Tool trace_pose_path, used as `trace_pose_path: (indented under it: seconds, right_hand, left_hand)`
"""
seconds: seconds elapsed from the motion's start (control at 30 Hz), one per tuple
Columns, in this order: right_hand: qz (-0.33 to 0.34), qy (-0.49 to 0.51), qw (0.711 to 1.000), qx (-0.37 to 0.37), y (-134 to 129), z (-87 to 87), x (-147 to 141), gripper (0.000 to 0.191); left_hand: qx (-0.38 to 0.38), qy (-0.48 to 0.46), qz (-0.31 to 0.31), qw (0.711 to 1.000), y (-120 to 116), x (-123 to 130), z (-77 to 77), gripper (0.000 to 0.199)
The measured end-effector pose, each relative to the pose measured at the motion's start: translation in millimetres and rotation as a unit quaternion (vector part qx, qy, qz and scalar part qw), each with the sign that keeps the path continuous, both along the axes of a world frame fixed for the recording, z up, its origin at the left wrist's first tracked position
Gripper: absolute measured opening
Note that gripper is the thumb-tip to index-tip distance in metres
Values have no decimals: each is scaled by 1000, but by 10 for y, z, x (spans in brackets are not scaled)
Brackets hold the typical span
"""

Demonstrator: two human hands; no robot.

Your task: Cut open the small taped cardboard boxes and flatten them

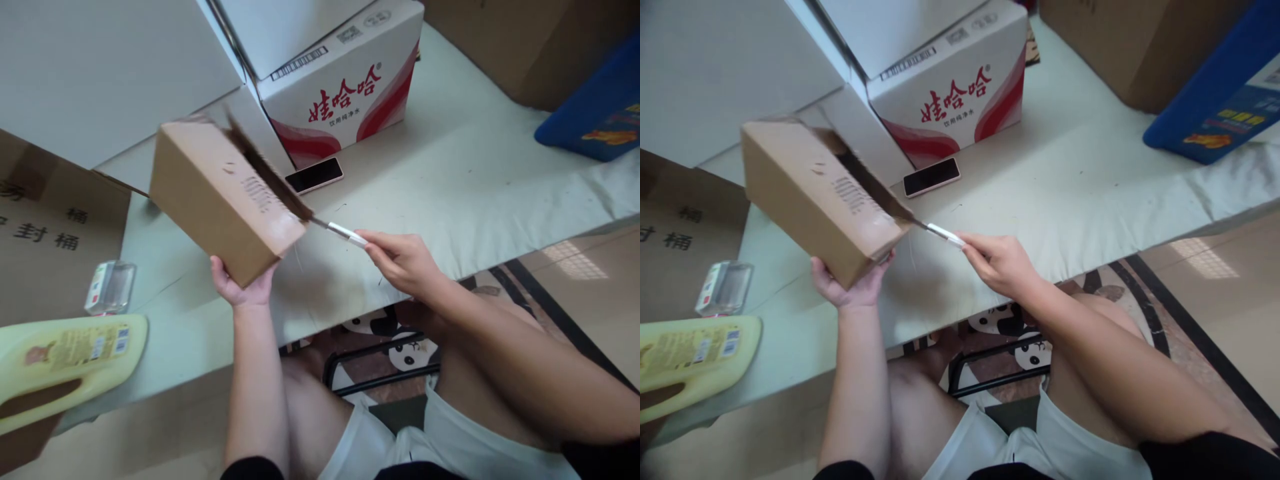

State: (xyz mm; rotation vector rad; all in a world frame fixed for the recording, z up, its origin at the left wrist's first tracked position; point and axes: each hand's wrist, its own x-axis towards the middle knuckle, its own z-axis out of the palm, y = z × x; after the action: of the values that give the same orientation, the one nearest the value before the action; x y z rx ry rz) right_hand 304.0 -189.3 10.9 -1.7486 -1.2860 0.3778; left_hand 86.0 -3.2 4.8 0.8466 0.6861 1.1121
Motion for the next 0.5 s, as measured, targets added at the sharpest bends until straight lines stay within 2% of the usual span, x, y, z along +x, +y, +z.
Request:
trace_pose_path:
  seconds: [0.1, 0.17, 0.23, 0.3, 0.37, 0.43, 0.5]
  right_hand:
    - [-55, -15, 994, -93, 41, -11, 160, 40]
    - [-73, -40, 977, -194, 99, -61, 261, 38]
    - [-81, -75, 963, -245, 155, -132, 318, 38]
    - [-69, -119, 970, -201, 188, -201, 311, 40]
    - [-17, -152, 983, -105, 193, -255, 242, 42]
    - [53, -167, 984, -43, 186, -294, 142, 43]
    - [92, -168, 981, -30, 185, -320, 53, 46]
  left_hand:
    - [-44, 2, -11, 999, 60, -76, -1, 59]
    - [-85, 30, -18, 996, 84, -129, 8, 57]
    - [-120, 65, -48, 990, 81, -168, 23, 57]
    - [-130, 95, -93, 983, 63, -188, 23, 56]
    - [-117, 128, -126, 977, 52, -190, -18, 60]
    - [-106, 173, -117, 972, 62, -179, -110, 68]
    - [-101, 215, -74, 968, 93, -168, -233, 73]
